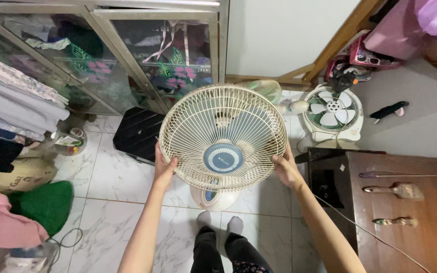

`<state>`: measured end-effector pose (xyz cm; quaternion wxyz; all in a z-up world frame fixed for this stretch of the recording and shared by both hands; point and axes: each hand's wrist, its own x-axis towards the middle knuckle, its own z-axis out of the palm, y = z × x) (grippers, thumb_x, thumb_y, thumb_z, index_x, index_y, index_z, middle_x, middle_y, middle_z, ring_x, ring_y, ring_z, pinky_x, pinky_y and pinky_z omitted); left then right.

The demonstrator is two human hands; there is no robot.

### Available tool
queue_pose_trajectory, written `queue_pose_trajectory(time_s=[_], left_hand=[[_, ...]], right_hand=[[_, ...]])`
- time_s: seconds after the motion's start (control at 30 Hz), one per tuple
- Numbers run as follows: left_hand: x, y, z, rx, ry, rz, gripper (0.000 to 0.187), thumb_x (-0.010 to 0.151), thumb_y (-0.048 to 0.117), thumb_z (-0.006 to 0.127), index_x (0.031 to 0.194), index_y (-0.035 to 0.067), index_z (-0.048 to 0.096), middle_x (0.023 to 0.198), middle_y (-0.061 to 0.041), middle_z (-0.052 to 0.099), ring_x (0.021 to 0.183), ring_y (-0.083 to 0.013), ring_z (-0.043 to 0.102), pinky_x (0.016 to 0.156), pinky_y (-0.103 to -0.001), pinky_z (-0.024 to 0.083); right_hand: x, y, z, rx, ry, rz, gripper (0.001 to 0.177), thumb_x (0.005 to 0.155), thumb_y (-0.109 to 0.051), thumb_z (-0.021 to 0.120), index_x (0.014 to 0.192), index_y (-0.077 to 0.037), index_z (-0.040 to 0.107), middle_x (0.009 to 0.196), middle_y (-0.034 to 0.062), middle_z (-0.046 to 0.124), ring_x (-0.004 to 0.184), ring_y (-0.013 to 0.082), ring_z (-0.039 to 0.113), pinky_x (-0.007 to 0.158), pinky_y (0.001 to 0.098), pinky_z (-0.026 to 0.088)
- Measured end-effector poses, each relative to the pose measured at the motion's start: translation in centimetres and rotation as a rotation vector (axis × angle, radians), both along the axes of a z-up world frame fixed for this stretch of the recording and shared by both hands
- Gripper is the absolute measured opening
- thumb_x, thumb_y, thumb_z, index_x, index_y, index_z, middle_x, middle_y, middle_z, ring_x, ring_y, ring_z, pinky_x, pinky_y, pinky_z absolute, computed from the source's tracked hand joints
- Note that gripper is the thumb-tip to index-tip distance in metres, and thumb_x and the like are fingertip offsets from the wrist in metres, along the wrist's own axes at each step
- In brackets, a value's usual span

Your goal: The person assembles an electric fan by attaching the front grille to the fan head and then securing it with a screwdriver. The person also moves a second fan on the floor and places it on the table.

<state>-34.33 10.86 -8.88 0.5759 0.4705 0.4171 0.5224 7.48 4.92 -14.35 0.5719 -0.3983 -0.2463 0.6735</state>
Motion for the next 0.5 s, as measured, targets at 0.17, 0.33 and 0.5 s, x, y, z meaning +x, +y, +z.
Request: queue_pose_trajectory(time_s=[0.17, 0.33, 0.5], left_hand=[[-3.3, 2.9, -3.7, -0.084, 0.042, -0.084, 0.119, 0.072, 0.024, 0.090, 0.164, 0.014, 0.016, 0.157, -0.006, 0.042, 0.144, -0.0212, 0.042, 0.119, -0.038, 0.037], [-6.2, 4.9, -11.3, -0.138, 0.119, -0.114, 0.127, 0.064, 0.010, 0.091, 0.165, 0.014, 0.014, 0.157, -0.008, 0.043, 0.143, -0.0226, 0.043, 0.118, -0.039, 0.038], [-7.6, 6.3, -20.4, -0.138, 0.063, -0.064, 0.123, 0.071, 0.017, 0.090, 0.166, 0.014, 0.012, 0.161, -0.008, 0.039, 0.146, -0.0224, 0.040, 0.119, -0.039, 0.037]], right_hand=[[-2.7, 3.1, -4.8, 0.307, 0.025, -0.001, 0.087, 0.098, -0.055, 0.055, 0.165, -0.015, 0.015, 0.160, 0.0049, 0.040, 0.145, 0.0216, 0.040, 0.122, 0.0417, 0.030], [-5.5, 5.5, -10.0, 0.242, -0.029, -0.097, 0.078, 0.103, -0.063, 0.036, 0.161, -0.013, 0.026, 0.155, 0.0054, 0.043, 0.140, 0.0223, 0.043, 0.119, 0.0433, 0.034], [-7.3, 7.2, -16.8, 0.253, -0.015, -0.164, 0.068, 0.110, -0.057, 0.035, 0.159, -0.010, 0.033, 0.150, 0.0081, 0.048, 0.135, 0.0235, 0.047, 0.116, 0.0425, 0.039]])
